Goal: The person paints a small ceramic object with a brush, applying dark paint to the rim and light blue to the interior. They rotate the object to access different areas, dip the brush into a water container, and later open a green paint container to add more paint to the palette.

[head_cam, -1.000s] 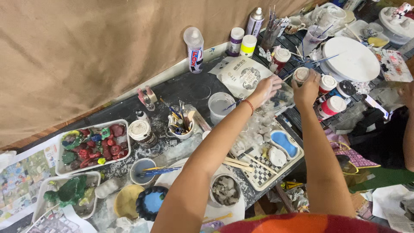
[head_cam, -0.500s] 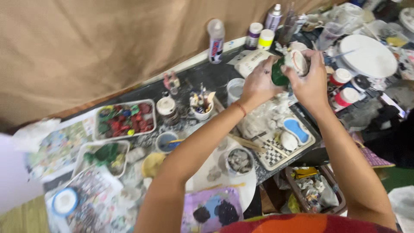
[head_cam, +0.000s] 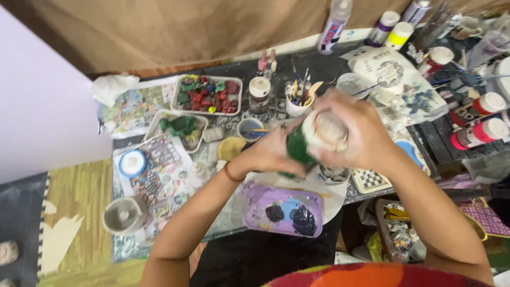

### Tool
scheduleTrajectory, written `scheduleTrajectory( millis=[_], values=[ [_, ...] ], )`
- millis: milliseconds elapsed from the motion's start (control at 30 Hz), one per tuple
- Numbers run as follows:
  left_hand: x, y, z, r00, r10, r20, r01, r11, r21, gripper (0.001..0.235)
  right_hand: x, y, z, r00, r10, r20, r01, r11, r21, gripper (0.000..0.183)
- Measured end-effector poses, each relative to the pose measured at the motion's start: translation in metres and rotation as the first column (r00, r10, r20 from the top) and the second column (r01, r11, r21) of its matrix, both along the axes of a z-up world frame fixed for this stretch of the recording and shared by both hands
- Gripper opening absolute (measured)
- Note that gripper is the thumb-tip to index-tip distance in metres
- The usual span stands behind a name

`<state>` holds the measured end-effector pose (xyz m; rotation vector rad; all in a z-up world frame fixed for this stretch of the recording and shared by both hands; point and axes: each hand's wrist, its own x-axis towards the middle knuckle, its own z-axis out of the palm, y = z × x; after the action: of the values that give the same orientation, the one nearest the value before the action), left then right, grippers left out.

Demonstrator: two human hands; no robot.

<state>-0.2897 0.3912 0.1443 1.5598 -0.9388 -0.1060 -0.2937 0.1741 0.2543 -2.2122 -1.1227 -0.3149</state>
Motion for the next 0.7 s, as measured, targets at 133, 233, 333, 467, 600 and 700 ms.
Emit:
scheduleTrajectory(
  millis=[133, 233, 333, 467, 600, 700],
  values=[
    [-0.039, 0.035, -0.041, 0.742, -0.567, -0.358, 0.547, 0.82, -0.166, 0.056, -0.037, 0.022, -0.006, 0.933, 0.264, -0.244, -0.301, 0.945, -0.128, 0.082],
    [-0.067, 0.054, -0.066, 0.288, -0.724, -0.627, 0.685, 0.613, -0.393, 0.062, -0.068, 0.035, -0.02, 0.886, 0.395, -0.243, -0.442, 0.878, -0.185, 0.091],
    [-0.086, 0.075, -0.069, 0.636, -0.557, -0.533, 0.633, 0.773, -0.053, 0.071, -0.09, 0.041, -0.035, 0.868, 0.379, -0.32, -0.467, 0.842, -0.27, 0.08],
    [-0.126, 0.09, -0.037, 0.989, 0.043, -0.14, 0.001, 0.954, 0.299, 0.079, -0.099, 0.055, -0.061, 0.883, 0.214, -0.418, -0.329, 0.918, -0.223, 0.087],
    [-0.151, 0.084, -0.017, 0.905, 0.396, -0.159, -0.23, 0.766, 0.601, 0.088, -0.1, 0.068, -0.09, 0.846, -0.048, -0.531, -0.187, 0.906, -0.38, 0.064],
    [-0.146, 0.102, -0.029, 0.913, 0.26, -0.314, -0.049, 0.834, 0.549, 0.079, -0.106, 0.077, -0.108, 0.853, 0.275, -0.444, -0.375, 0.914, -0.155, 0.061]
  ],
)
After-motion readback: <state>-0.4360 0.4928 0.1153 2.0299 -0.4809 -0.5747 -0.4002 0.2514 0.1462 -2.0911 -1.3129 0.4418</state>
